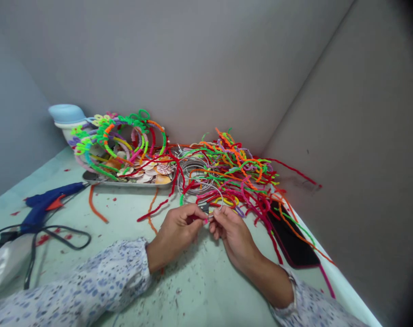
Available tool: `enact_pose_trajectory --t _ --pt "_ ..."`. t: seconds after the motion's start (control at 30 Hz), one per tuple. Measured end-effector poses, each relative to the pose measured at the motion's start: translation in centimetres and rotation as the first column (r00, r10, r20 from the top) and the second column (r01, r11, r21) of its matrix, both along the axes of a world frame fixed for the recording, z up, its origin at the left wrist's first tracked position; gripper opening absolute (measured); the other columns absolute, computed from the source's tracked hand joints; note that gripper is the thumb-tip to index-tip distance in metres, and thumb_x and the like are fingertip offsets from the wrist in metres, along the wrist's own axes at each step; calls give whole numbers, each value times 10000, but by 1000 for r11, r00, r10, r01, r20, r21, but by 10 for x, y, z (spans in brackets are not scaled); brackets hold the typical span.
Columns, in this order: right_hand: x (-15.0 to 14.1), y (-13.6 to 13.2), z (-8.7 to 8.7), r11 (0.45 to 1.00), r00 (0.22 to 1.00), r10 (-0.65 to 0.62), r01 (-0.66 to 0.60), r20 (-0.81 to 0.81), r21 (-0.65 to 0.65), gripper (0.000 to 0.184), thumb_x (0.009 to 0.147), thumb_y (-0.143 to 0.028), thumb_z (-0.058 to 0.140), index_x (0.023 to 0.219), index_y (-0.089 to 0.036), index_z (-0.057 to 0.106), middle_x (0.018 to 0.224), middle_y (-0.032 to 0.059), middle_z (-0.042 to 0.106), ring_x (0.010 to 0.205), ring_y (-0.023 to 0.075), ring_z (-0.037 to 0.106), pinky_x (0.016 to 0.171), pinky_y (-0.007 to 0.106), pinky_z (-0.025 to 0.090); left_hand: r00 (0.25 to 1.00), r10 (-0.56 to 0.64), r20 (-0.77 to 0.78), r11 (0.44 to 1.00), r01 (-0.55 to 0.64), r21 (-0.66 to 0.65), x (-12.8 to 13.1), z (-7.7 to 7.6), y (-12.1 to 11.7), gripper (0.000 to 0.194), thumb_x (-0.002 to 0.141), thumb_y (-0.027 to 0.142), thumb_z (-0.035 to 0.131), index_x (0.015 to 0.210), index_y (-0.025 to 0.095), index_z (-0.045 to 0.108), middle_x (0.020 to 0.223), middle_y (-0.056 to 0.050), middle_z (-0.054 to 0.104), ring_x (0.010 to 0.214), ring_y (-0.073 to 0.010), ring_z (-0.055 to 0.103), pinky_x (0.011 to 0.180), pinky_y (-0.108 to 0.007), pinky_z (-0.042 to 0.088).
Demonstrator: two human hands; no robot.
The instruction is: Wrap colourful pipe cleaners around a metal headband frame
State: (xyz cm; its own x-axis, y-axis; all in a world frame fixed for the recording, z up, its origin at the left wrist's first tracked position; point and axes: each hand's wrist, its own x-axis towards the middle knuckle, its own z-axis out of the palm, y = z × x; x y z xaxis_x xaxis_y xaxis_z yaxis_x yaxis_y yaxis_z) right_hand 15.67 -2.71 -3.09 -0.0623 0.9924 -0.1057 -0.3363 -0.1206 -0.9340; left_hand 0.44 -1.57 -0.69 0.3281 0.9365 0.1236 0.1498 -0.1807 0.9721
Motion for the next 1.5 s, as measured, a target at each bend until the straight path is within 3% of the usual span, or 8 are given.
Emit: enact_pose_trajectory --t 0.2,0.33,0.43,0.63,1.2,1.5 --pt "0 1 0 999 999 -37 37 10 6 239 833 -386 597 730 -178 541 588 -16 579 497 83 477 485 201 353 997 -78 5 996 78 -47 -1 3 1 99 840 204 534 870 150 612 648 25 563 454 -54 474 424 -159 375" --pt "0 1 0 999 999 -41 40 29 18 242 837 -396 592 742 -184 528 622 -16 567 524 89 475 501 209 364 993 -93 77 978 105 -179 -1 5 3 171 898 287 461 992 170 544 736 23 583 419 -46 497 382 -155 353" --pt "0 1 -1 1000 998 -17 16 54 22 234 849 -396 580 757 -190 515 626 -22 555 530 91 469 504 214 362 992 -102 71 964 116 -239 0 5 5 192 908 322 440 931 162 542 769 13 598 399 -40 495 358 -153 333" --pt "0 2 -4 1000 997 3 -5 73 27 225 852 -400 572 775 -201 501 607 -30 549 516 93 463 498 220 352 986 -165 -22 951 154 -268 0 3 8 243 905 323 431 769 151 534 503 54 516 340 -45 407 355 -150 296" --pt "1 2 -4 1000 996 7 -9 88 28 217 851 -390 579 779 -204 495 594 -44 535 510 90 446 502 223 347 979 -205 0 935 195 -296 0 3 9 293 860 408 493 700 162 506 486 77 436 390 -59 382 397 -177 280" --pt "1 2 -4 999 996 6 -9 85 35 242 832 -411 599 750 -207 498 601 -47 537 502 94 448 503 229 352 979 -177 -98 966 154 -210 -1 -4 8 276 882 380 460 711 170 511 478 76 430 394 -71 380 421 -187 294"
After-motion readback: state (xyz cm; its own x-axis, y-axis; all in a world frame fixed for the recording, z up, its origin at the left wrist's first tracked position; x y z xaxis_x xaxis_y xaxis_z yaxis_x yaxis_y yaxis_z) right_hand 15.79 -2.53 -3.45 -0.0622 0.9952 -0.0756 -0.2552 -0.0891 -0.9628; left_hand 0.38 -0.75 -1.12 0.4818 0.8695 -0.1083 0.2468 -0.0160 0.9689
